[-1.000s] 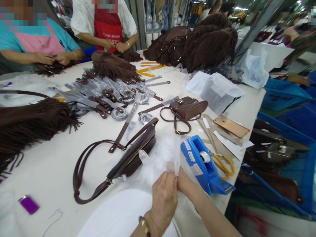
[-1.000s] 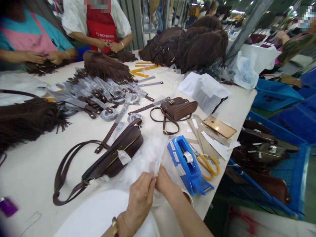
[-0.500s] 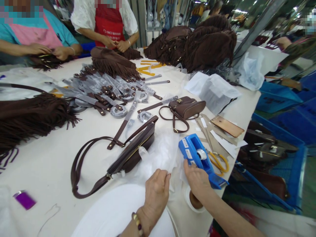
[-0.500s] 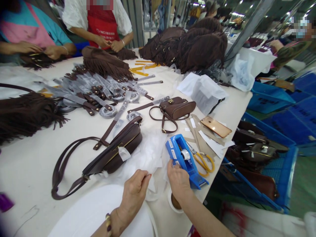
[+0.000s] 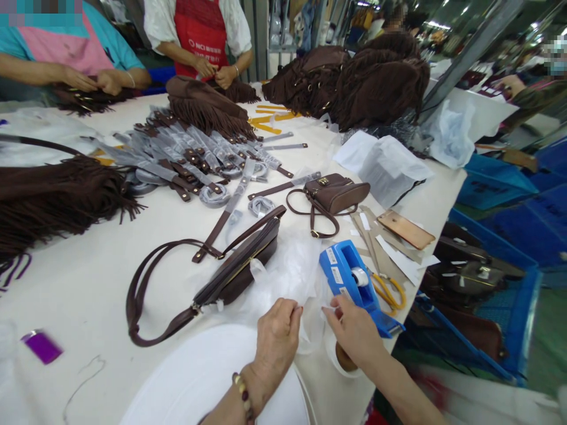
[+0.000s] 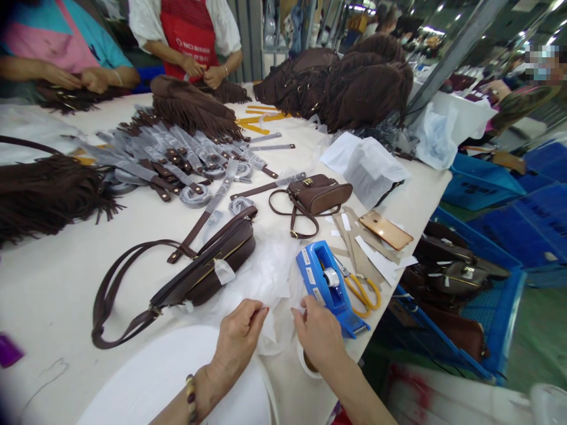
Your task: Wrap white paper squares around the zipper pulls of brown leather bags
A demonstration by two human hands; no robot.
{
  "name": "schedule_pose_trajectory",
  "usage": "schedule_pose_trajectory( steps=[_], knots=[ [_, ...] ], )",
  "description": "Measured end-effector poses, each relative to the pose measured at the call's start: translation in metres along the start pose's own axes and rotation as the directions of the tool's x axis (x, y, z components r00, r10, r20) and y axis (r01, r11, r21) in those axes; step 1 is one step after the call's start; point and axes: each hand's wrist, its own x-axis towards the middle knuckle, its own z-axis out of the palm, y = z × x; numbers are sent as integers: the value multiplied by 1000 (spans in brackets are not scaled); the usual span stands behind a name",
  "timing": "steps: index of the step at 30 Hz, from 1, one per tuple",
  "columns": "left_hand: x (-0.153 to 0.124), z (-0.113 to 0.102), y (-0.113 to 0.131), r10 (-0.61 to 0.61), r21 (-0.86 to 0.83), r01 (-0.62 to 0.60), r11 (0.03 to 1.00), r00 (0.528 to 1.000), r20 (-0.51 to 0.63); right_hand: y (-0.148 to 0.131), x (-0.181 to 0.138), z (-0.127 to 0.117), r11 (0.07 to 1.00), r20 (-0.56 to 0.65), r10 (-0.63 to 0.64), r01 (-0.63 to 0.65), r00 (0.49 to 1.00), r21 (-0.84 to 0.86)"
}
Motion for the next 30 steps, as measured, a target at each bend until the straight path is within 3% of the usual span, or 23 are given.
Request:
schedule_pose_trajectory(
  steps=[6, 11, 15, 17, 18, 20, 22, 23, 26, 30],
  knots=[
    [-1, 6, -2, 3, 29, -3, 1000, 1000, 7, -8, 9, 27, 1000, 3, 16, -16, 1000, -7],
    [-4, 10, 6, 10, 56, -9, 998, 1000, -15, -7, 13, 21, 996, -66, -89, 91, 994, 25],
    [-3, -21, 16, 139, 151, -115, 982, 978, -155, -12, 11, 16, 967, -84, -236, 242, 968, 74],
    [4, -49, 16, 244, 330, -140, 933, 922, -299, -9, 7, 17, 970, -112, -228, 236, 967, 62],
    [9, -64, 14, 244, 426, -76, 901, 903, -354, -6, 5, 18, 974, -140, -211, 219, 968, 50],
    [23, -90, 7, 148, 526, 77, 847, 917, -371, 2, 2, 21, 977, -194, -193, 206, 962, 52],
    [38, -106, -5, -57, 516, 161, 841, 976, -212, 7, 1, 24, 960, -205, -228, 255, 952, 118],
    [44, -111, -11, -159, 489, 199, 849, 980, -123, 7, 2, 25, 941, -201, -260, 294, 944, 166],
    [57, -117, -30, -308, 414, 270, 869, 951, 26, 1, 8, 29, 880, -205, -349, 395, 914, 263],
    [66, -132, -45, -371, 362, 349, 864, 929, -10, -1, 14, 37, 822, -181, -468, 501, 865, 272]
  ],
)
